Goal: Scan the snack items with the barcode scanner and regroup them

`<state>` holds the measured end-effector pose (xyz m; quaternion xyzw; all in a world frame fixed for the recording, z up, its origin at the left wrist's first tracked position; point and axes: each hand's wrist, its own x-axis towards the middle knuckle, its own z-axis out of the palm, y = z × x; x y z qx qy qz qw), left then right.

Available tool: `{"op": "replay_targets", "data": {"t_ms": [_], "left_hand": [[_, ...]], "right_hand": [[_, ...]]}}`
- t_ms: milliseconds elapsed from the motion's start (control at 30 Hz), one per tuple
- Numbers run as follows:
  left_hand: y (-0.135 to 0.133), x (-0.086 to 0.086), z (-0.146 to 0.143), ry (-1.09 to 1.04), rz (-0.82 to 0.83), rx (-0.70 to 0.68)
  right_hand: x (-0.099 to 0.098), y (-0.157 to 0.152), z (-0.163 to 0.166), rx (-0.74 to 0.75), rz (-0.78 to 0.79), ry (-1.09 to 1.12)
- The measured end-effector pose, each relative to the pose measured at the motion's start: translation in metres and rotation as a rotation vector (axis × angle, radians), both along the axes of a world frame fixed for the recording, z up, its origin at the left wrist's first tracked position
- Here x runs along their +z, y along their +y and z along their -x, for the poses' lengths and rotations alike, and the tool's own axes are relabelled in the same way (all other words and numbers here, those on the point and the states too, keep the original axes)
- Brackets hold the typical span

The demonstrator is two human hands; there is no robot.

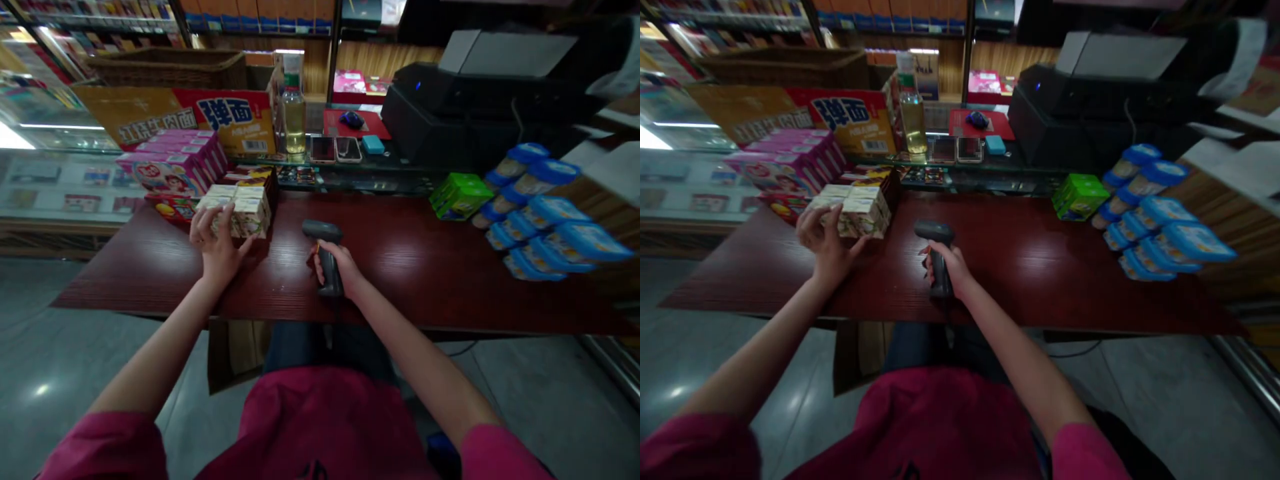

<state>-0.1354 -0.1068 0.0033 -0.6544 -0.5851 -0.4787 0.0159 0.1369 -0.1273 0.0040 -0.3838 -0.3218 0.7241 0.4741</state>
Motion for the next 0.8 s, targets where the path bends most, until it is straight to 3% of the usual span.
{"op": "replay_targets", "data": {"t_ms": [233, 533, 700, 800], "left_hand": [[0.014, 0.004, 0.002, -0.04, 0.101, -0.08], [-0.002, 0.007, 0.005, -0.025, 0.108, -0.178], [-0.002, 0.007, -0.026, 0.048, 0.1, -0.303], [0.008, 0.011, -0.06, -0.009, 0.091, -0.275]], "right_hand": [[-0.001, 0.017, 0.014, 0.157, 0.029, 0.005], [0.004, 0.021, -0.006, 0.096, 0.109, 0.082], [0.003, 0.019, -0.029, 0.061, 0.092, 0.062], [0.005, 0.019, -0.046, 0.002, 0.087, 0.038]]}}
